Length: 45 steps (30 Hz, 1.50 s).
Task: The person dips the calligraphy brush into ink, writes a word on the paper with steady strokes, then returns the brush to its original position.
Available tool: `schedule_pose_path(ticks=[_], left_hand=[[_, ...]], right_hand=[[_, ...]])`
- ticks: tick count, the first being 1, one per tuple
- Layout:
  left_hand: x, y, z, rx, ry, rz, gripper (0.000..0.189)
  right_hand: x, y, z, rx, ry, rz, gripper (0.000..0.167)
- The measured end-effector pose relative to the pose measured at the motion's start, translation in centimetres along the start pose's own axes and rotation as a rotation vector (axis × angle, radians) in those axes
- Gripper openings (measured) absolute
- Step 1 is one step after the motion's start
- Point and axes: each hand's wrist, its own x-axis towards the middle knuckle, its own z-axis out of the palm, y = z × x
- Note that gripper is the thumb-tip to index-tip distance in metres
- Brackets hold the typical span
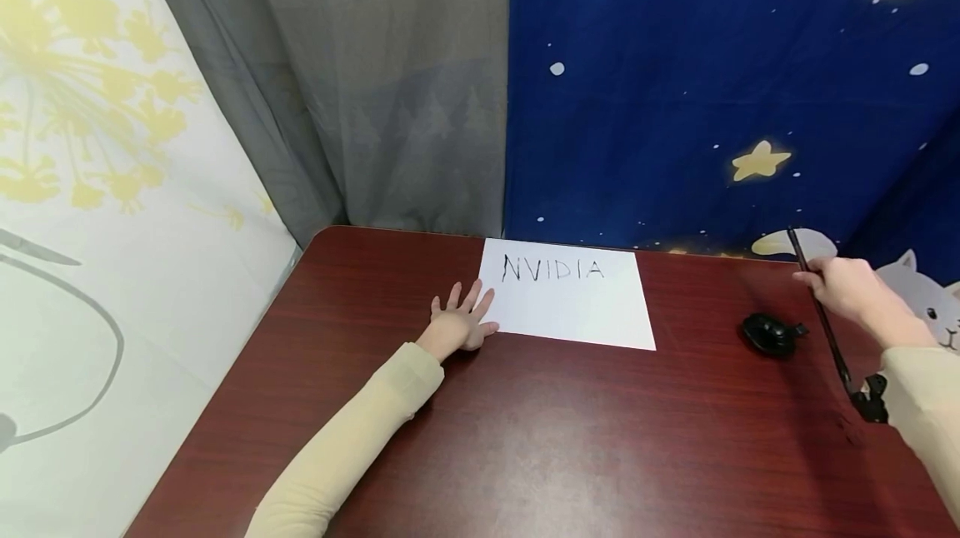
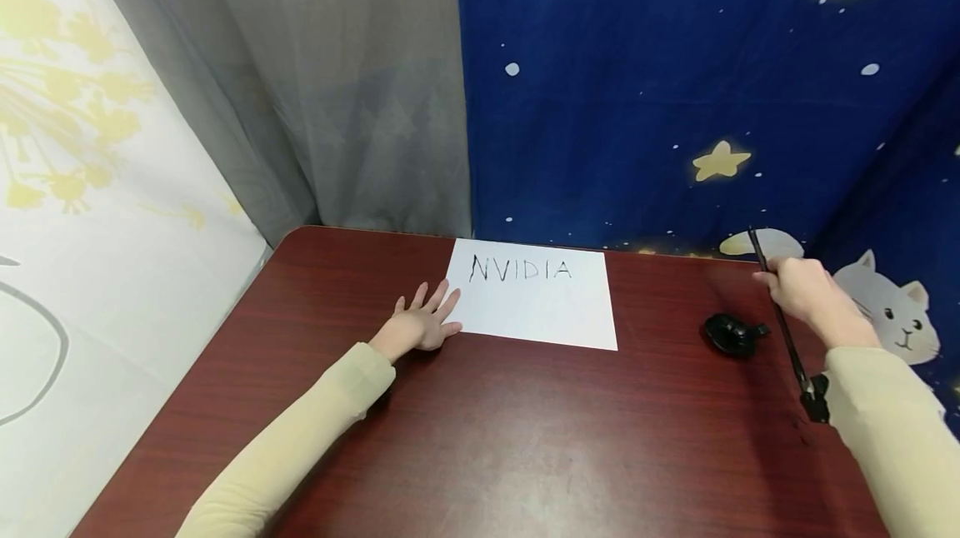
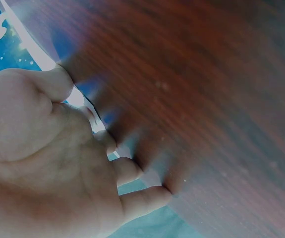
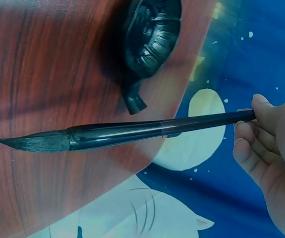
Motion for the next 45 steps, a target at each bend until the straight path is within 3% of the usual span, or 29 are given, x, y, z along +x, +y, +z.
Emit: schedule_pose_path(ticks=[8, 15, 25, 37, 45], left_hand=[[1.3, -0.3, 0.7, 0.023, -0.02, -0.011, 0.065], [1.0, -0.3, 0.5, 0.026, -0.024, -0.016, 0.065], [0.8, -0.3, 0.4, 0.023, -0.035, -0.018, 0.065], [0.1, 0.0, -0.1, 0.016, -0.017, -0.012, 0.065], [1.2, -0.2, 0.4, 0.025, -0.033, -0.025, 0.065]], right_hand=[[-0.4, 0.1, 1.5, 0.003, -0.026, 0.006, 0.021], [-0.4, 0.2, 2.5, -0.002, -0.031, -0.005, 0.012], [-0.4, 0.5, 3.3, 0.016, -0.063, 0.004, 0.012], [0.0, 0.7, 4.2, 0.056, -0.109, 0.059, 0.027], [-0.1, 0.8, 4.6, 0.074, -0.164, 0.099, 0.031]])
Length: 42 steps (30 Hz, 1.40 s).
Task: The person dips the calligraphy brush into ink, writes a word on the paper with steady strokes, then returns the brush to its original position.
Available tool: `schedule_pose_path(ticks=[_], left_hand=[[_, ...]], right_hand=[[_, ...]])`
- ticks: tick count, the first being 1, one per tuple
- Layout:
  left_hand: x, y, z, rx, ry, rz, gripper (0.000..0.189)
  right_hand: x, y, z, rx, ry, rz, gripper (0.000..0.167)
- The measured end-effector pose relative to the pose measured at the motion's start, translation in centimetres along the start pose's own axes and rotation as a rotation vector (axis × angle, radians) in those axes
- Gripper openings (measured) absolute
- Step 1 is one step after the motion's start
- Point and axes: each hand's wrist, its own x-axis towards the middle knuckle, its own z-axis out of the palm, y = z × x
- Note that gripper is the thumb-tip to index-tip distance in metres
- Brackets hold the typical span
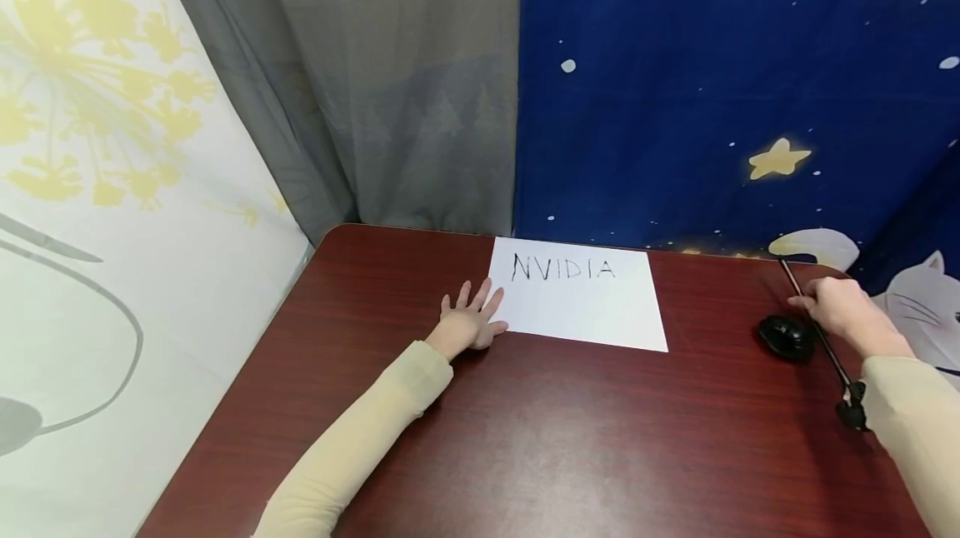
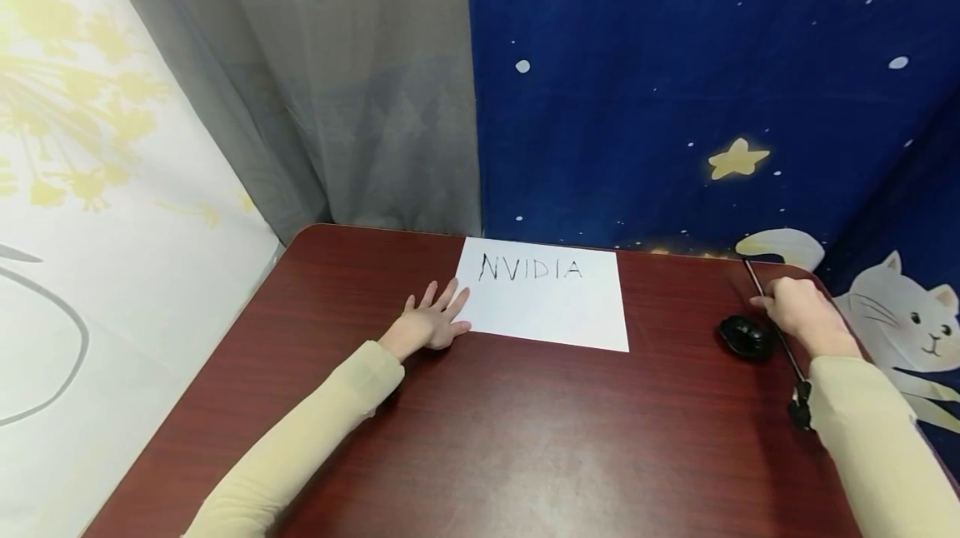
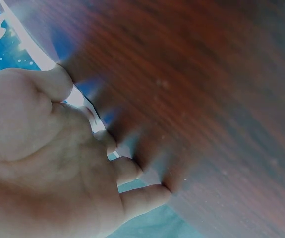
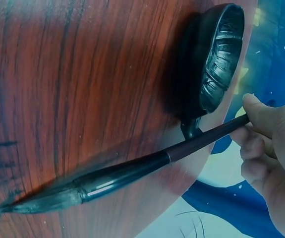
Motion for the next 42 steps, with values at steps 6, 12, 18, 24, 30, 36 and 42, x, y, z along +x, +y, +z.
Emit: schedule_pose_path(ticks=[6, 12, 18, 24, 30, 36, 42], left_hand=[[-0.4, 0.1, -0.1, -0.004, 0.026, 0.011, 0.064], [-0.7, 0.2, -0.1, -0.002, 0.028, 0.005, 0.065], [-0.2, 0.2, 0.1, 0.001, 0.014, -0.001, 0.064], [0.0, 0.1, 0.0, 0.002, -0.005, -0.003, 0.064], [0.0, 0.1, 0.0, 0.01, 0.004, -0.004, 0.064], [0.2, 0.1, 0.1, 0.014, -0.004, -0.002, 0.064], [-0.1, 0.2, 0.0, 0.011, 0.006, -0.004, 0.065]], right_hand=[[0.1, -0.1, 0.2, 0.022, -0.042, 0.048, 0.025], [0.0, -0.2, 0.5, 0.025, -0.05, 0.092, 0.028], [-0.3, 0.0, 0.9, 0.037, -0.072, 0.116, 0.03], [-0.3, 0.2, 1.0, 0.042, -0.091, 0.126, 0.029], [-0.3, 0.3, 0.9, 0.046, -0.106, 0.129, 0.028], [-0.3, 0.4, 0.9, 0.045, -0.125, 0.132, 0.029], [-0.3, 0.6, 0.8, 0.04, -0.131, 0.127, 0.028]])
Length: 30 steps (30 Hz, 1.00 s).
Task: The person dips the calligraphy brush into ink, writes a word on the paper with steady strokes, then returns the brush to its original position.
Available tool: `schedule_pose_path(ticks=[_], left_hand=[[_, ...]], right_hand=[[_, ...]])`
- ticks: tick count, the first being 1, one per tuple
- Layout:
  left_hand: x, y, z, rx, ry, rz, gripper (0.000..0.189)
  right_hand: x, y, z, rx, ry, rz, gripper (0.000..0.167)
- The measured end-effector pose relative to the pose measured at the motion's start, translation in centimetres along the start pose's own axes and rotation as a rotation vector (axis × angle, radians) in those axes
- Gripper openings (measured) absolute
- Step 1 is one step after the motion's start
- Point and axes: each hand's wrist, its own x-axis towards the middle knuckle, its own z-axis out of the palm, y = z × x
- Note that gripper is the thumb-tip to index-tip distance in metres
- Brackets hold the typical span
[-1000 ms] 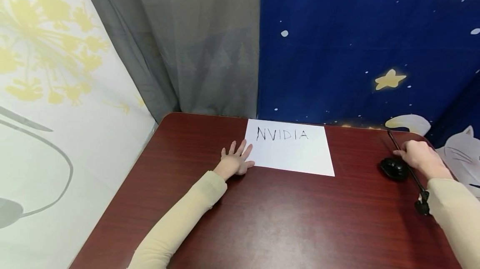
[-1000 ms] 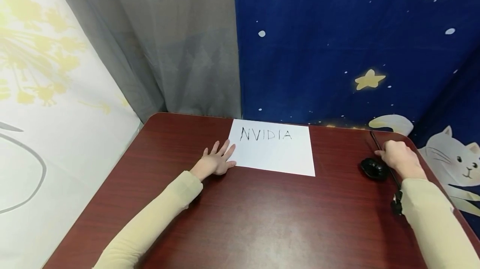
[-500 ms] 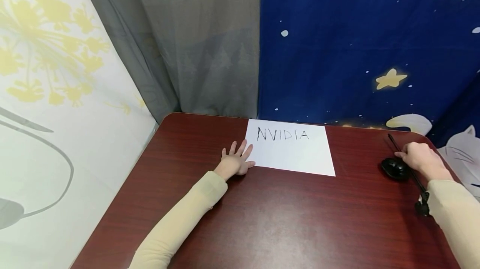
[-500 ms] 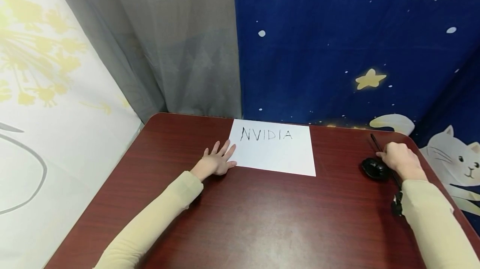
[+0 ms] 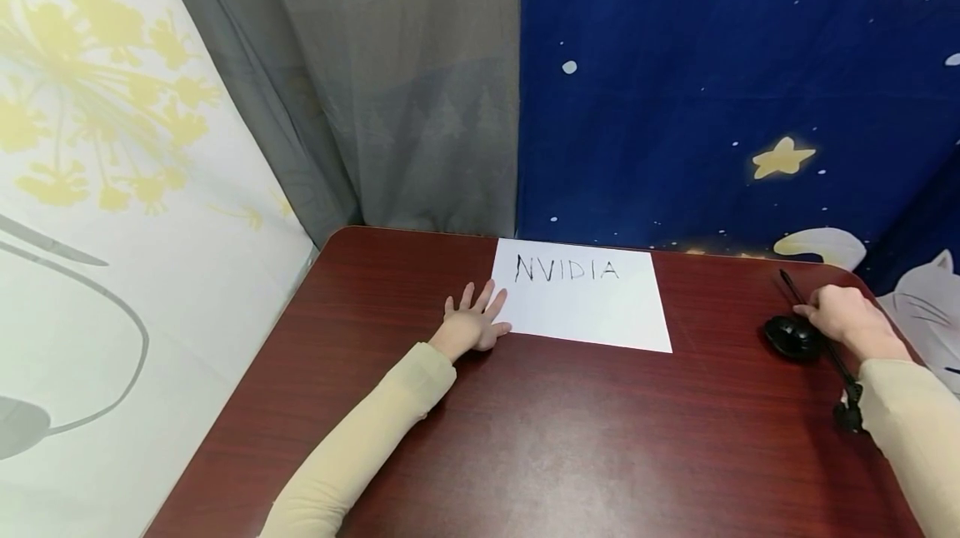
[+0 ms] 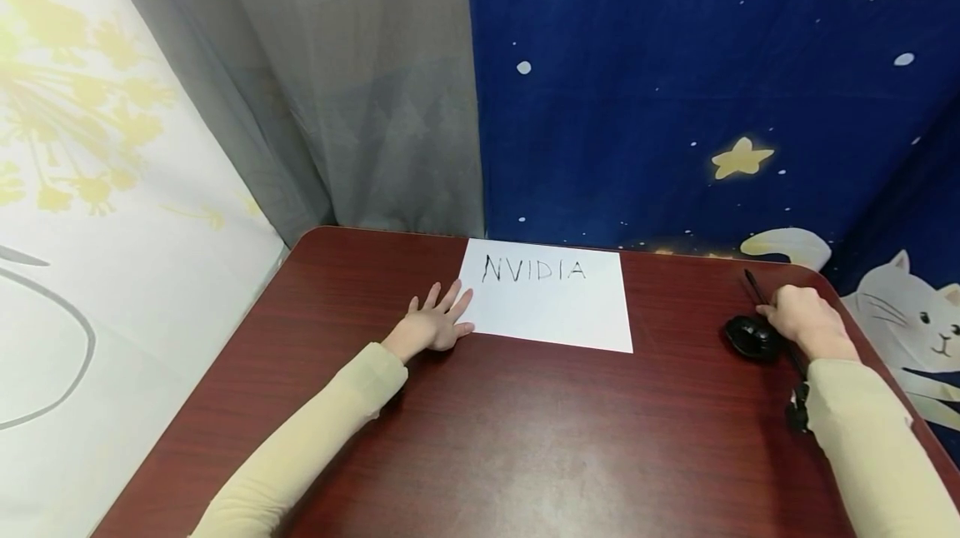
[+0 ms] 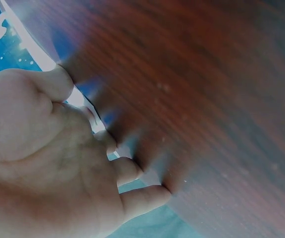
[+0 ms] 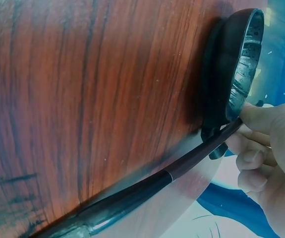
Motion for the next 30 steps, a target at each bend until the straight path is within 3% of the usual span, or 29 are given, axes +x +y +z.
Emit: schedule_pose_path(ticks=[6, 15, 23, 30], left_hand=[[-0.4, 0.2, -0.3, 0.0, 0.017, 0.002, 0.064], [0.1, 0.0, 0.1, 0.003, -0.002, -0.01, 0.065], [-1.4, 0.4, -0.4, 0.001, 0.028, -0.004, 0.064], [-1.3, 0.2, -0.1, -0.002, 0.065, 0.024, 0.065]], right_hand=[[-0.1, 0.1, 0.0, 0.003, -0.005, -0.004, 0.028], [-0.1, 0.2, 0.0, 0.001, 0.021, -0.002, 0.027], [-0.4, -0.2, -0.5, 0.002, 0.183, -0.074, 0.03], [-1.1, -1.9, -1.6, 0.03, 0.281, -0.086, 0.031]])
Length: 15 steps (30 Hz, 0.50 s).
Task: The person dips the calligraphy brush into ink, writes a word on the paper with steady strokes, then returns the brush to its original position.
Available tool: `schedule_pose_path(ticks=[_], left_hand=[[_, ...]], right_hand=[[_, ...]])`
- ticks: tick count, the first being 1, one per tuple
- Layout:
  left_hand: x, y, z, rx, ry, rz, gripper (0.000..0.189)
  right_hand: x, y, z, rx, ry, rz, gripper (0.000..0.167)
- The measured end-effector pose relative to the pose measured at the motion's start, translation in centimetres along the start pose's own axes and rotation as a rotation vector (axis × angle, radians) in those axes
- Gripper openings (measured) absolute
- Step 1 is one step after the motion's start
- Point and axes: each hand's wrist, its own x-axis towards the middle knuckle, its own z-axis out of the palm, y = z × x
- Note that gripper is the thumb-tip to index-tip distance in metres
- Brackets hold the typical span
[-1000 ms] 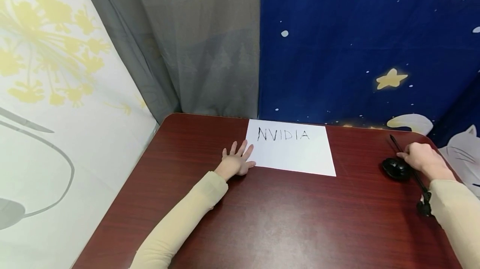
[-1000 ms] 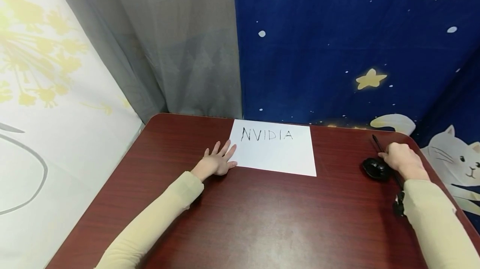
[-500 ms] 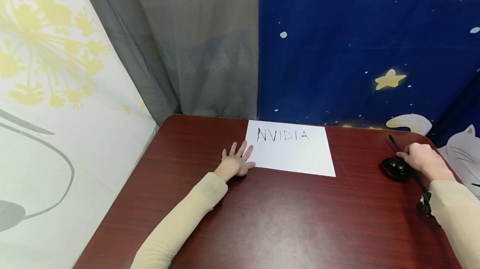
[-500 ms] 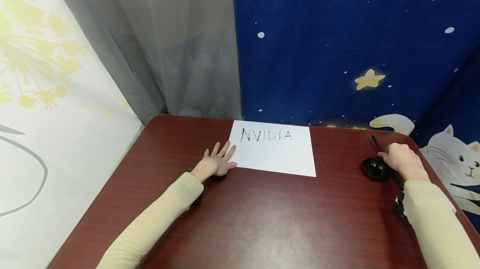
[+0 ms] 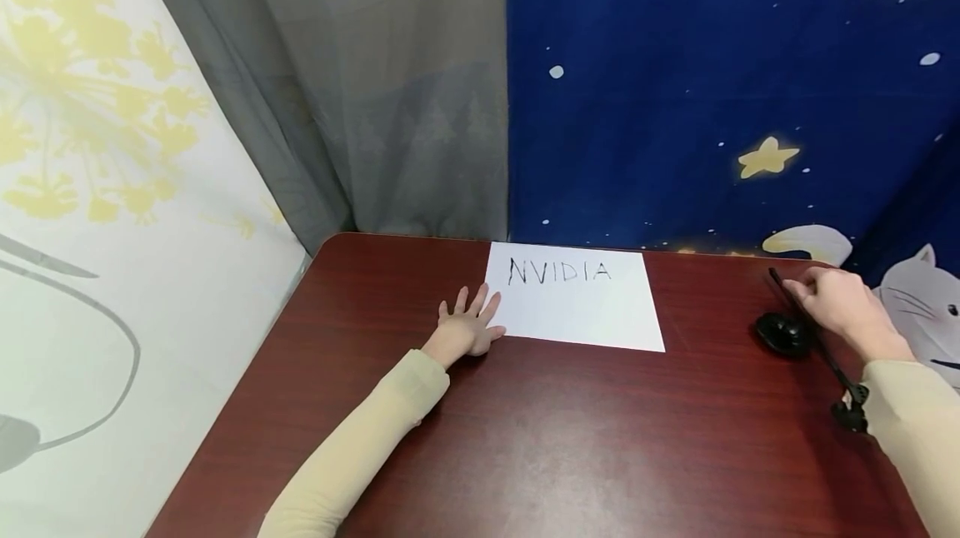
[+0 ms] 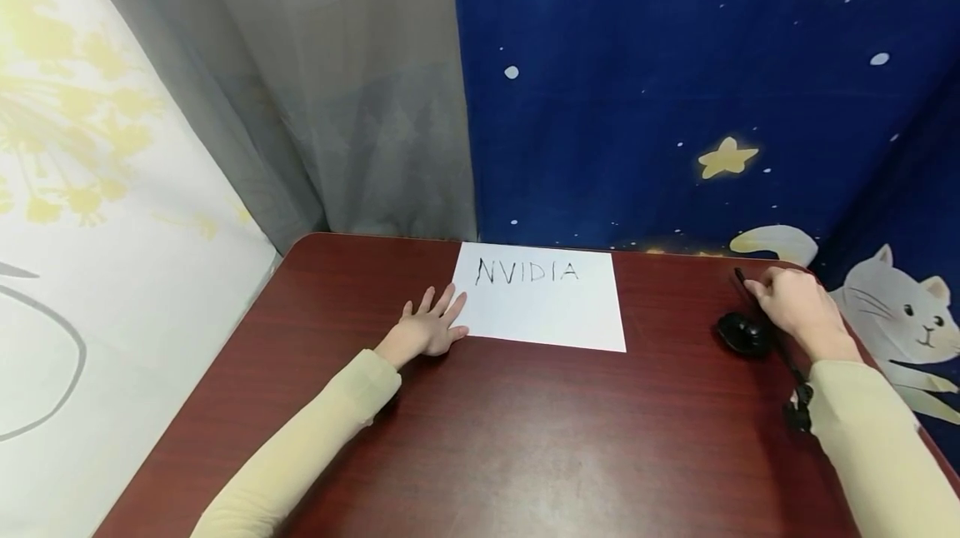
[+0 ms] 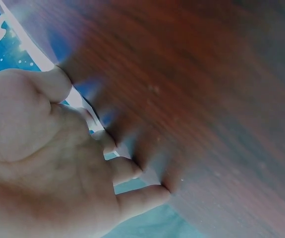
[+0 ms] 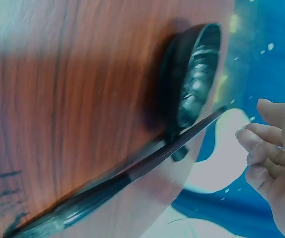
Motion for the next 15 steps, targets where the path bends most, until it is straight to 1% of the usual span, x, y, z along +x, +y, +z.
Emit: schedule_pose_path(ticks=[1, 2, 3, 6, 8, 9, 12, 15], left_hand=[[-0.2, 0.1, -0.1, 0.0, 0.0, 0.0, 0.065], [-0.1, -0.1, 0.1, -0.001, 0.012, 0.007, 0.065], [-0.2, -0.1, 0.1, 0.01, 0.012, 0.008, 0.065], [-1.2, 0.3, -0.6, 0.023, 0.01, 0.007, 0.063], [-1.6, 0.5, -1.0, 0.031, 0.014, 0.019, 0.063], [-2.1, 0.8, -1.4, 0.039, 0.009, 0.021, 0.063], [-2.3, 1.0, -1.8, 0.044, 0.026, 0.042, 0.062], [-2.3, 1.2, -1.9, 0.055, 0.039, 0.049, 0.061]], right_hand=[[0.0, -0.4, -0.1, 0.002, 0.014, -0.007, 0.031], [0.1, -0.7, -0.2, 0.007, 0.024, -0.011, 0.032], [0.1, -1.1, -0.3, 0.012, 0.033, -0.015, 0.033], [0.2, -2.0, -0.6, 0.03, 0.05, -0.018, 0.04], [0.1, -2.4, -0.7, 0.038, 0.053, -0.012, 0.043], [0.1, -2.6, -0.8, 0.039, 0.059, -0.014, 0.044], [-0.1, -3.2, -1.0, 0.042, 0.071, -0.031, 0.044], [-0.2, -3.8, -1.2, 0.044, 0.084, -0.034, 0.046]])
